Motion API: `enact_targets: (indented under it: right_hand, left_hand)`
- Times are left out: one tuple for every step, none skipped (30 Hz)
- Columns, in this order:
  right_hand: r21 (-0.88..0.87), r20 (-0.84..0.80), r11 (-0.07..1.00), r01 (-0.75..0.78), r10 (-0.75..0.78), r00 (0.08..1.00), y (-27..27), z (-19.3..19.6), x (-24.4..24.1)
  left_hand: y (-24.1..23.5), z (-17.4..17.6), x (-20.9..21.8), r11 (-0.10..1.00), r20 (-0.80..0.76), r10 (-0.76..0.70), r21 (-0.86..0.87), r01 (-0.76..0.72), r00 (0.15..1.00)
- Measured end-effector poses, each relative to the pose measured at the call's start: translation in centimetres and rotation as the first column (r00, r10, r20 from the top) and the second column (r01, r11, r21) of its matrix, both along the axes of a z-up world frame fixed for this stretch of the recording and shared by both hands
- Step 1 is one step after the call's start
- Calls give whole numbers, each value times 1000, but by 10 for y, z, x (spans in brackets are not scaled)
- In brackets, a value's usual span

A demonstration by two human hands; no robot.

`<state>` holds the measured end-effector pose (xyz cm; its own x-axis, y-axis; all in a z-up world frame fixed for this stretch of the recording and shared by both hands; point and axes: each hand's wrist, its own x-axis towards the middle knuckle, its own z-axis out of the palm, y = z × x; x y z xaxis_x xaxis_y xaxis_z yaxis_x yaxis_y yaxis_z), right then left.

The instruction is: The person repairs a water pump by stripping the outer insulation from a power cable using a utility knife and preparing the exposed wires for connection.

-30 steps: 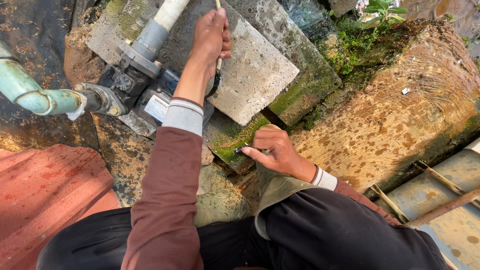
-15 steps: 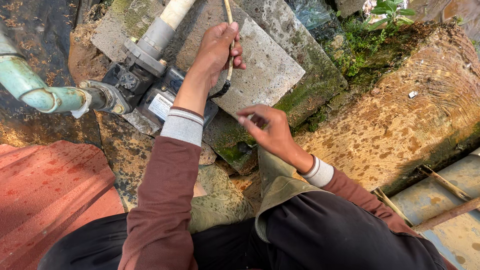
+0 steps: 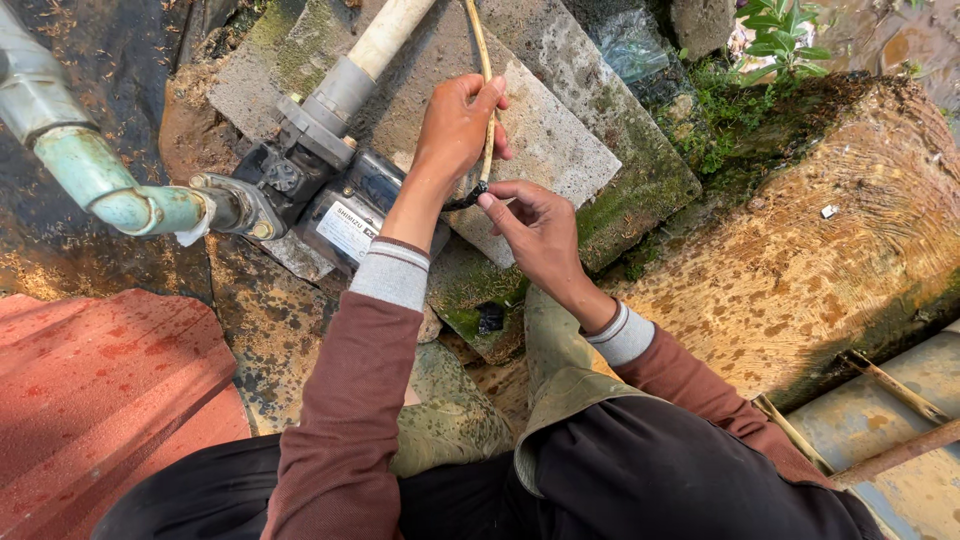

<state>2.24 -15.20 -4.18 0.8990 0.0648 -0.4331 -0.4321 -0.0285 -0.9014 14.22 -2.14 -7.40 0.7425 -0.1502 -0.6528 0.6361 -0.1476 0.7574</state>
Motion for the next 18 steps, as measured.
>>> enact_targets:
  right_hand:
    - [-13, 2, 1000, -3, 4, 1000, -1, -2, 0]
    - [-23, 1, 1000, -8, 9, 1000, -2, -4, -1]
    - [-34, 1, 999, -13, 14, 1000, -3, -6, -1]
    - [-9, 0, 1000, -12, 12, 1000, -3, -8, -1]
    - [15, -1, 1000, -11, 11, 1000, -4, -10, -1]
    - [41, -3, 999, -9, 9, 1000, -5, -12, -1]
    - [42, 6, 999, -14, 13, 1000, -5, -14, -2]
    - [44, 15, 999, -21, 20, 1000, -6, -16, -1]
    - [46, 24, 999, -28, 27, 999, -7, -18, -1]
    - [70, 30, 997, -30, 27, 999, -7, -20, 0]
    - [94, 36, 995, -31, 28, 999, -6, -22, 2]
    - [115, 37, 993, -27, 23, 999, -5, -23, -1]
    - [156, 46, 988, -15, 7, 999, -2, -25, -3]
    - [193, 59, 981, -4, -8, 998, 0, -26, -3]
    - [230, 70, 973, 7, -24, 997, 2, -27, -5]
    - [243, 70, 970, 16, -34, 997, 4, -27, -5]
    - [257, 70, 966, 25, -45, 997, 5, -27, -6]
    - [269, 71, 962, 35, -57, 996, 7, -26, -6]
  left_hand:
    - [2, 7, -1, 992, 38, -62, 112, 57, 997]
    - [4, 16, -5, 961, 147, -130, 263, 88, 981]
    - [7, 26, -11, 907, 241, -213, 410, 99, 947]
    - [11, 37, -17, 830, 316, -308, 551, 91, 898]
    - [16, 49, -26, 841, 404, -272, 542, 11, 873]
    - [20, 62, -38, 848, 489, -238, 525, -66, 839]
    - [24, 75, -50, 854, 571, -204, 502, -141, 796]
    - [27, 85, -59, 847, 588, -169, 497, -189, 791]
    - [29, 93, -68, 838, 606, -134, 492, -237, 784]
    - [31, 100, -75, 827, 626, -99, 484, -286, 773]
    - [33, 106, -83, 803, 630, -117, 514, -300, 768]
    - [34, 111, -93, 782, 629, -136, 542, -307, 765]
    - [35, 115, -102, 760, 628, -155, 569, -313, 763]
    - [35, 116, -109, 742, 587, -187, 610, -278, 788]
    - [35, 116, -116, 722, 544, -217, 648, -241, 811]
    - [34, 115, -122, 701, 501, -247, 683, -204, 829]
    - [33, 113, -126, 681, 499, -287, 706, -192, 817]
    - [31, 110, -130, 660, 497, -328, 729, -181, 803]
